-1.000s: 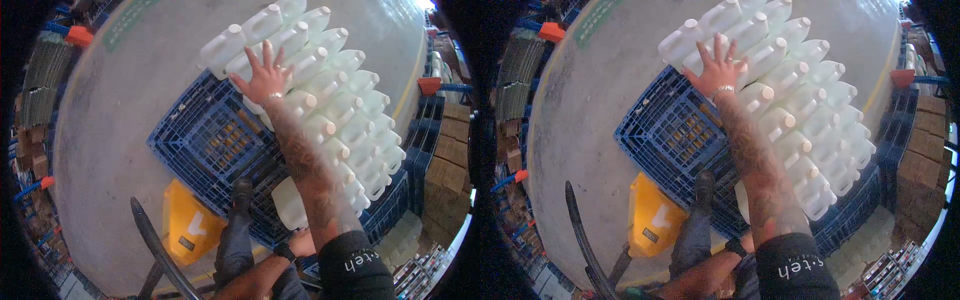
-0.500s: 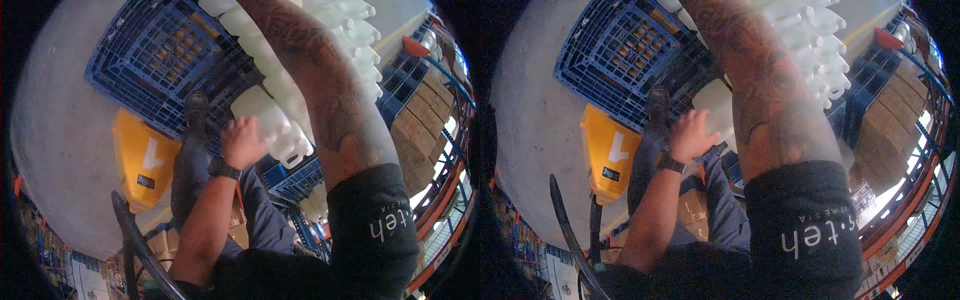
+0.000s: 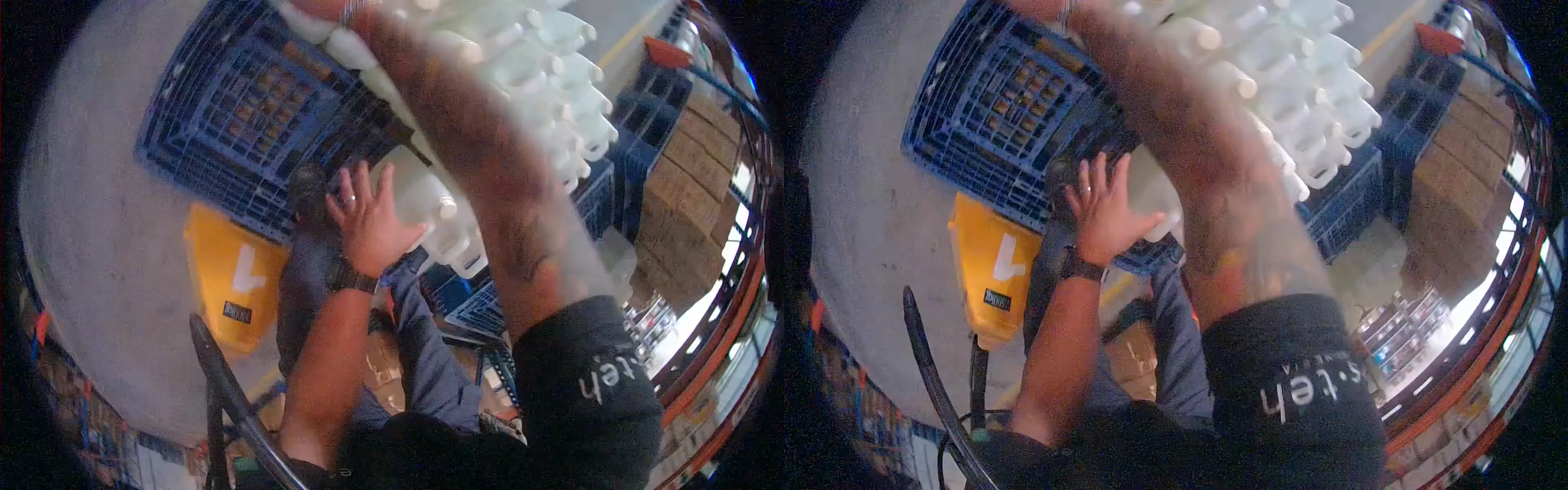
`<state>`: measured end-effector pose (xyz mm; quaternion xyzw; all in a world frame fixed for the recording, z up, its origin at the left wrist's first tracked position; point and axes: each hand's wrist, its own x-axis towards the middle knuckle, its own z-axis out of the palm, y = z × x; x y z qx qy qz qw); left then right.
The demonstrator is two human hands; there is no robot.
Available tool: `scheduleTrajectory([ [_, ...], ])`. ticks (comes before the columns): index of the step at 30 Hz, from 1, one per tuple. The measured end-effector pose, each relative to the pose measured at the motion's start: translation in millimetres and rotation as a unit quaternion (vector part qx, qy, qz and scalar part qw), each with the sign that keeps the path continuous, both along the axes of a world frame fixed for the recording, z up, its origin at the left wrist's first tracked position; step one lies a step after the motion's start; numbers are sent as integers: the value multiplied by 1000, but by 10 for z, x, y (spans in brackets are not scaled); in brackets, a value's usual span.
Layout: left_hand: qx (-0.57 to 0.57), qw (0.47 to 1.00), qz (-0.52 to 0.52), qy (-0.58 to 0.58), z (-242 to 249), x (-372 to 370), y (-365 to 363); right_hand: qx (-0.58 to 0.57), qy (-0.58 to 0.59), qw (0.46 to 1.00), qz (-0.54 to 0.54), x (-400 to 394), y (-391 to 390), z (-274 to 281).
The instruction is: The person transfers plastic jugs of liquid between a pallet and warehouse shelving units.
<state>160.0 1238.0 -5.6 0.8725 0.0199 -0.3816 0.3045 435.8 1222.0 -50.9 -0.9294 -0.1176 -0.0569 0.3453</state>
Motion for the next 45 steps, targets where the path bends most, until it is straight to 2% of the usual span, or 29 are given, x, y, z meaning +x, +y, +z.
scheduleTrajectory([
  [1,3,1000,-12,-8,-10,-55,-62,59,-67,996,9,-279,-177,110],
  [2,5,1000,-25,-17,-22,-111,-119,19,-60,998,-10,-637,-398,267],
  [3,-3,999,-39,-26,-37,-167,-177,91,-111,989,-28,-1029,-624,128],
  [4,29,997,-71,-20,-55,-223,-236,71,-142,987,-35,-1498,-914,206],
  [6,50,990,-127,-27,-58,-276,-338,-7,-11,997,-82,-2339,-1400,302],
  [7,57,990,-126,-25,-60,-330,-401,56,85,982,-158,-2768,-1574,299],
  [10,80,987,-137,-22,-56,-508,-680,22,116,969,-219,-3867,-2121,503],
  [12,79,982,-152,-85,-150,-720,-819,16,133,956,-261,-4487,-2410,639],
  [14,-17,960,-149,-237,-290,-891,-970,10,151,941,-302,-5062,-2713,789],
  [16,-105,925,-104,-349,-229,-1013,-1222,116,235,892,-368,-5549,-2993,911],
  [17,-94,915,-101,-379,-130,-1113,-1353,111,224,885,-394,-5832,-3147,952],
  [18,-151,911,-85,-374,-49,-1230,-1470,91,226,869,-431,-6137,-3326,957],
  [20,-160,907,-107,-375,133,-1522,-1710,66,197,843,-496,-6765,-3709,835],
  [22,-176,904,-168,-352,-1,-1841,-1793,96,196,784,-581,-7382,-4078,753],
  [24,-185,898,-224,-332,-142,-2115,-2017,57,189,731,-653,-8022,-4475,647],
  [25,-238,901,-230,-282,-191,-2277,-2147,42,187,691,-697,-8349,-4643,593],
  [26,-286,900,-235,-232,-90,-2507,-2288,-33,166,677,-717,-8836,-4831,526],
  [27,-288,896,-245,-234,-52,-2658,-2531,-38,202,629,-750,-9043,-5074,731],
  [29,-308,881,-351,-80,44,-2843,-3073,-99,115,587,-796,-9414,-5555,930],
  [31,-325,870,-367,-52,37,-3019,-3593,-124,26,528,-840,-9750,-6051,1166],
  [32,-335,847,-412,-30,130,-3108,-3892,-134,-25,494,-859,-9866,-6299,1371],
  [34,-342,815,-468,-12,232,-3347,-4547,-104,-17,467,-878,-10581,-6928,1418],
  [36,-351,801,-478,80,342,-3618,-5129,123,-3,364,-923,-11057,-7486,1613],
  [37,-355,801,-466,120,377,-3775,-5407,131,-7,355,-926,-11063,-7598,1750],
  [38,-357,800,-454,161,416,-3938,-5654,289,-30,292,-911,-10943,-7690,1964],
  [40,-359,787,-484,136,551,-4247,-6125,447,-64,218,-865,-10807,-7805,1924],
  [42,-358,771,-513,116,621,-4520,-6418,588,-104,290,-748,-10680,-7814,1722],
  [43,-368,772,-501,135,596,-4633,-6530,594,-112,284,-744,-10666,-7834,1594],
  [45,-369,772,-495,152,627,-4767,-6602,581,-240,337,-701,-10651,-7821,1286],
])
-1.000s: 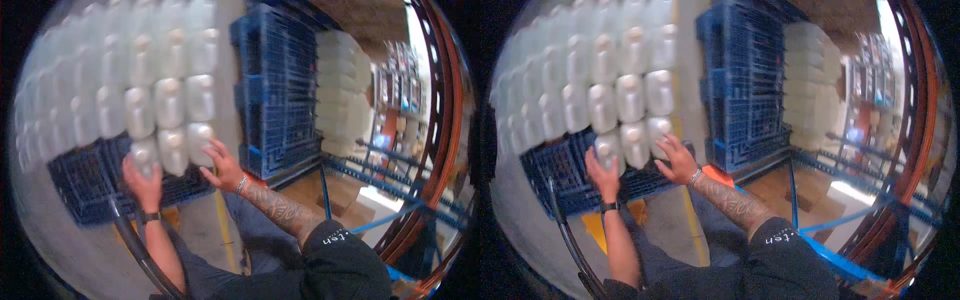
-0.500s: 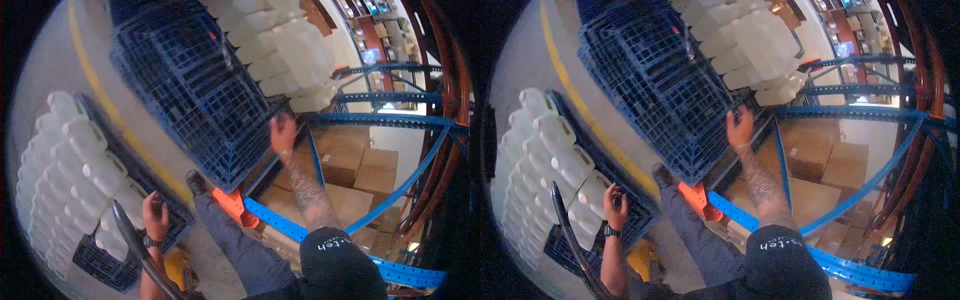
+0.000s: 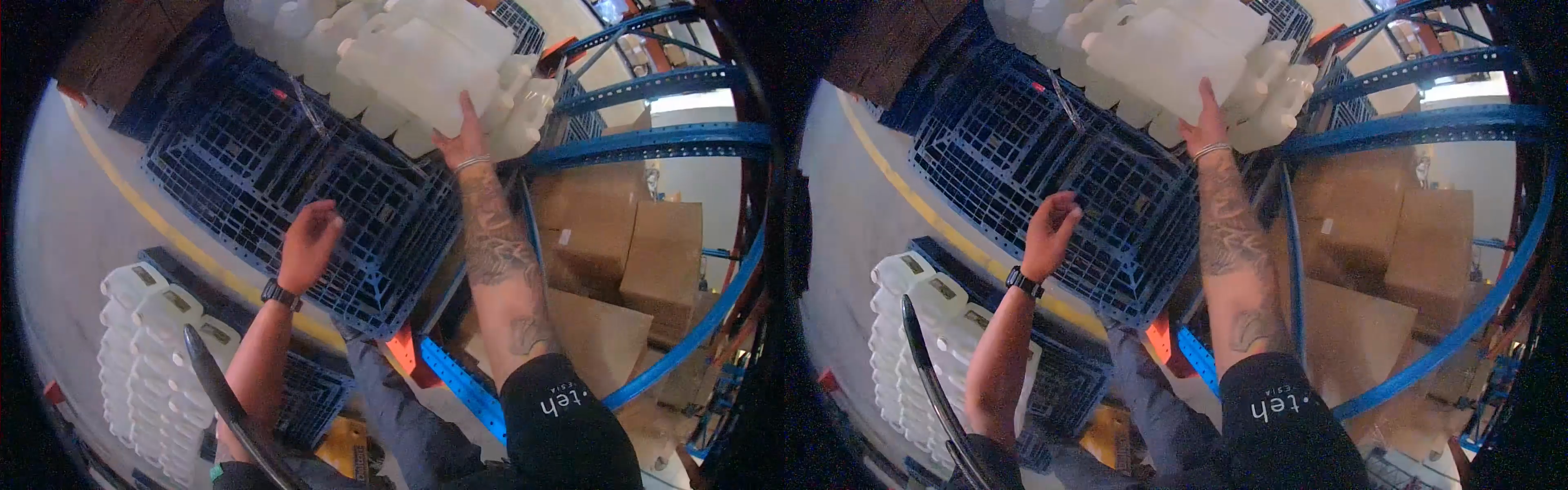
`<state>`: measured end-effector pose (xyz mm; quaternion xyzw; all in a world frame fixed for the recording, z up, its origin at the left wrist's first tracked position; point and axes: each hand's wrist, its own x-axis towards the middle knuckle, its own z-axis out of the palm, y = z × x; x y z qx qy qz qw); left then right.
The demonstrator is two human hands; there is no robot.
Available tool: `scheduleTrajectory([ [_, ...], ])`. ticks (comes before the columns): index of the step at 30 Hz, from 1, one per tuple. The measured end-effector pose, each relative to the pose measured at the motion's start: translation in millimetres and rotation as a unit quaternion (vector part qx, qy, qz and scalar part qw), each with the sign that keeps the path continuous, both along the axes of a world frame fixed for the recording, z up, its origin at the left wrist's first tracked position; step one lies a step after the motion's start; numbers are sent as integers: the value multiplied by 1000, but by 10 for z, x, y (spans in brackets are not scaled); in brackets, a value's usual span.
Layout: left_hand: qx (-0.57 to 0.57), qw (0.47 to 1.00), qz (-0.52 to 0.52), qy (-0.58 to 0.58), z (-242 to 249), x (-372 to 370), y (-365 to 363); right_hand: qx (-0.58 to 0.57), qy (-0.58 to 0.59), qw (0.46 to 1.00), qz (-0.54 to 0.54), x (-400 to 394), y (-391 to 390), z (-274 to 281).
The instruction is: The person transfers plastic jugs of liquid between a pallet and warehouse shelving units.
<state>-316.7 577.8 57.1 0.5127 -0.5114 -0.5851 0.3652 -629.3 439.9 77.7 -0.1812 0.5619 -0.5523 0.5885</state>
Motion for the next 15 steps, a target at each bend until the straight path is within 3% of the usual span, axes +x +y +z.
scheduleTrajectory([
  [4,9,1000,-16,-11,152,-115,-192,-64,29,994,-88,612,256,-195],
  [5,14,1000,-10,8,167,-142,-233,-92,128,980,-120,775,357,-342],
  [7,19,1000,-6,23,211,-175,-305,-78,111,969,-207,1108,414,-401],
  [8,17,1000,-23,-12,259,-176,-365,-39,-9,965,-259,1255,378,-385],
  [10,14,998,-45,-52,264,-195,-493,57,-134,973,-177,1459,424,-497],
  [11,6,999,-24,-38,201,-218,-566,136,-120,973,-142,1549,503,-180],
  [12,-1,1000,-1,-25,136,-235,-645,137,-124,972,-143,1535,577,-135],
  [14,14,999,23,29,76,-340,-924,138,-146,972,124,1435,677,-20],
  [15,15,998,39,42,48,-415,-1107,88,-25,988,122,1444,745,57],
])
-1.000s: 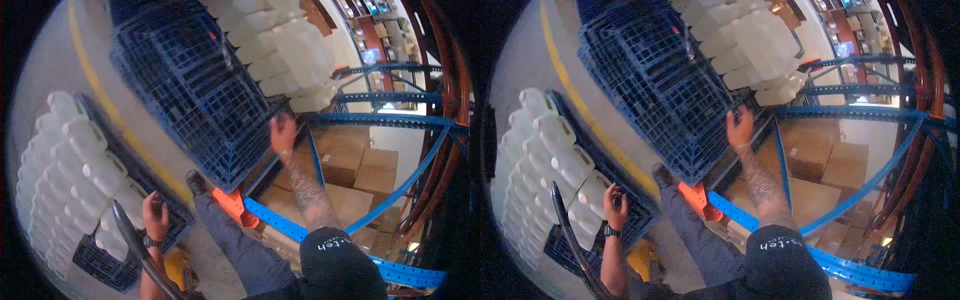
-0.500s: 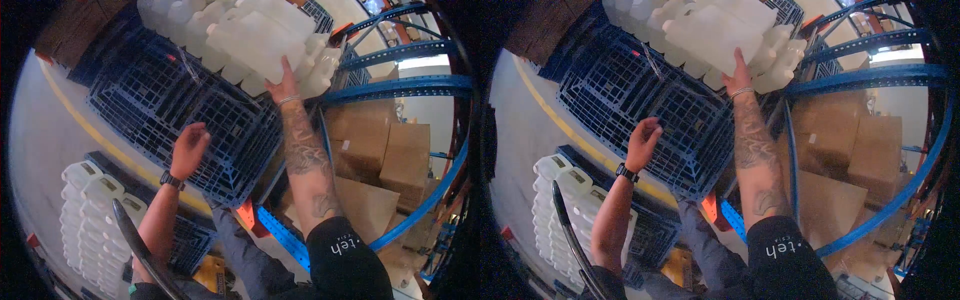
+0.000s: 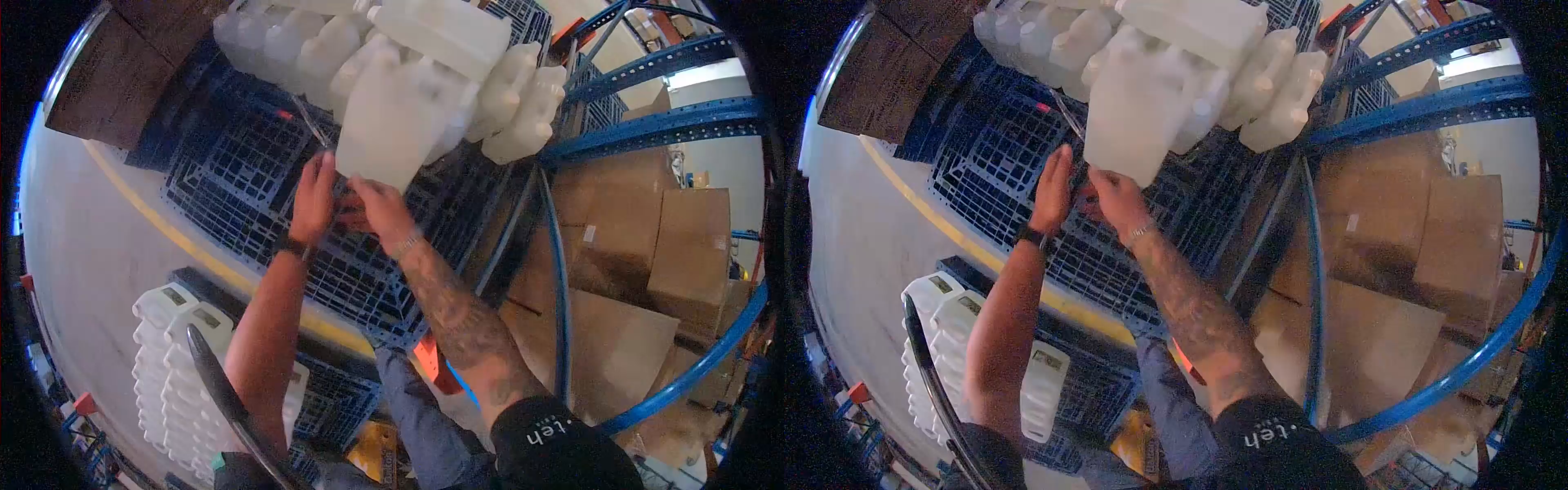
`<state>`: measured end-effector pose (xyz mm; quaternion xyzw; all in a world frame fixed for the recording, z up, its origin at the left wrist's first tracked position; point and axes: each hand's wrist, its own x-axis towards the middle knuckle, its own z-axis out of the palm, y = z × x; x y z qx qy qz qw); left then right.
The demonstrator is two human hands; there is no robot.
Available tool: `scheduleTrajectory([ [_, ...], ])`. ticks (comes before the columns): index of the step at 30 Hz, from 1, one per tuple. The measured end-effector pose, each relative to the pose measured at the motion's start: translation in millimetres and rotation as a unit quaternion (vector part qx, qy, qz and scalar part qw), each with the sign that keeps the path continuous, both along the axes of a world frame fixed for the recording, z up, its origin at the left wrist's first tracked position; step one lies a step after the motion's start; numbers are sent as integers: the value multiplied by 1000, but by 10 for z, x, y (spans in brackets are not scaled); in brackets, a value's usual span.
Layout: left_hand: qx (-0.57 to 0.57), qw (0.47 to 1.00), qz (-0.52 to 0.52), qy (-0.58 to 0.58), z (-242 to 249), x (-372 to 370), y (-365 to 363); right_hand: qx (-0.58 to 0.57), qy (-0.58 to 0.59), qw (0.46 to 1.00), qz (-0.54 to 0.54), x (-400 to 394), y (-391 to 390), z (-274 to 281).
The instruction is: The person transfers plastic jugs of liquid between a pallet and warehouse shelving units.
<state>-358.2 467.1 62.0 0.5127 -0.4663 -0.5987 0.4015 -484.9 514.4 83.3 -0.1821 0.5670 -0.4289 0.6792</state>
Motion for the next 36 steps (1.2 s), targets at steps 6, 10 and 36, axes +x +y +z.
scheduleTrajectory([
  [6,58,995,54,-56,-540,-573,-248,-222,486,833,-141,-1133,-19,60],
  [10,-84,928,48,-359,-444,-502,98,-180,605,775,38,-1295,-176,-134],
  [36,339,896,276,81,-458,801,2780,-99,601,196,768,-185,1688,-831],
])
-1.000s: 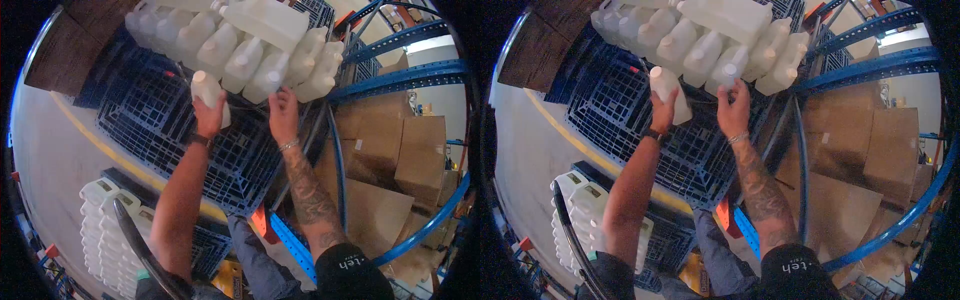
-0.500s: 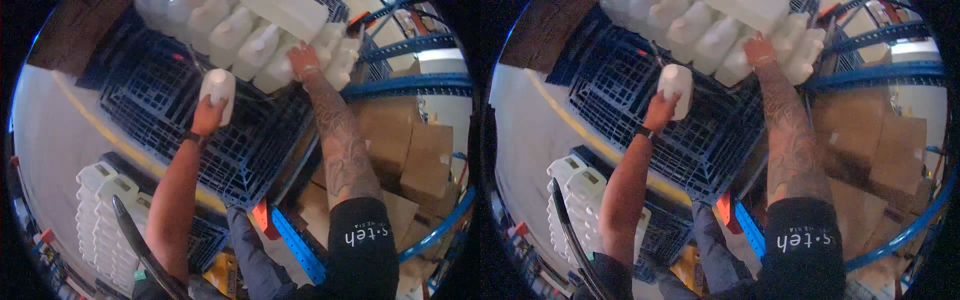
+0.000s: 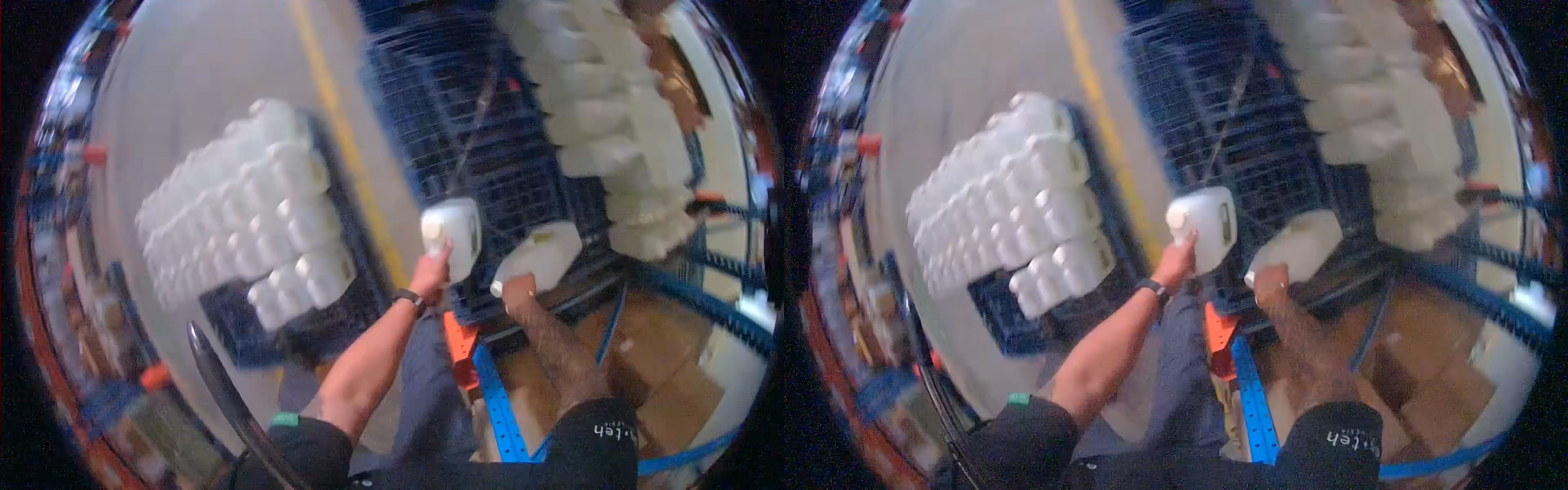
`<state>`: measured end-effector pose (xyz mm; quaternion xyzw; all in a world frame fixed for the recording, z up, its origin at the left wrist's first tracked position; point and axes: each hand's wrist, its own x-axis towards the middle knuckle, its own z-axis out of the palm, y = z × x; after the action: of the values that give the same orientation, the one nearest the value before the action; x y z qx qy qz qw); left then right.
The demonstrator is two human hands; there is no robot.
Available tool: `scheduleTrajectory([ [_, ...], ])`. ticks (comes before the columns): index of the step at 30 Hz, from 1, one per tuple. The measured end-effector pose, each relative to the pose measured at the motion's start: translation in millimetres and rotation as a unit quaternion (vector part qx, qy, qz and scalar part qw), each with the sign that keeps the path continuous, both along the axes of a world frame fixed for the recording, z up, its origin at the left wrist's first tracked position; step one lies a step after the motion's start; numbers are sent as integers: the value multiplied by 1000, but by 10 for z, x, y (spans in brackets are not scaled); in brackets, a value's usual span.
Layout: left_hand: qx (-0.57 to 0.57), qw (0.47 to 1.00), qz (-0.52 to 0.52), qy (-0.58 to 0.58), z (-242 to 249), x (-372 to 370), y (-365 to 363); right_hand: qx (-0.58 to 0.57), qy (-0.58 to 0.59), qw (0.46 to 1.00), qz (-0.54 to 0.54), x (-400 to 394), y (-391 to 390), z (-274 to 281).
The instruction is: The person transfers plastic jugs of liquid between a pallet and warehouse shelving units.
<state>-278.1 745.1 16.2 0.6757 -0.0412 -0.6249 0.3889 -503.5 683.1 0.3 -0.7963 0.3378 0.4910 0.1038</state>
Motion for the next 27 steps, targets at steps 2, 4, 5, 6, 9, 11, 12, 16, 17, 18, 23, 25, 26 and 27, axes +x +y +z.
scheduleTrajectory([
  [2,25,999,2,-28,185,153,503,44,-3,999,27,370,368,264],
  [4,37,998,6,-44,287,287,1044,80,-50,996,2,708,656,444],
  [5,60,997,-14,-54,329,321,1298,96,-62,993,-14,928,785,634],
  [6,80,994,-37,-62,355,340,1519,91,-59,994,4,1090,915,630],
  [9,102,994,18,-38,259,367,2418,100,-62,992,-47,1447,1361,620],
  [11,125,990,71,-6,471,473,2845,165,-53,985,0,1720,1585,744],
  [12,147,982,117,-9,491,471,3077,197,-41,979,39,1833,1698,813],
  [16,185,949,238,-93,255,823,3879,258,-32,950,171,2259,2340,474],
  [17,182,947,247,-95,159,968,4078,256,-33,949,180,2460,2496,407],
  [18,193,938,251,-138,73,1095,4304,268,-53,946,177,2626,2681,355],
  [23,288,910,218,-202,33,1995,5175,333,-138,930,65,3508,3637,239],
  [25,288,906,223,-216,-59,2428,5454,348,-175,921,-20,3841,4036,167],
  [26,262,906,244,-226,-47,2687,5536,347,-175,921,-20,4011,4232,113],
  [27,236,905,264,-234,25,2945,5570,324,-230,916,-62,4151,4423,20],
])
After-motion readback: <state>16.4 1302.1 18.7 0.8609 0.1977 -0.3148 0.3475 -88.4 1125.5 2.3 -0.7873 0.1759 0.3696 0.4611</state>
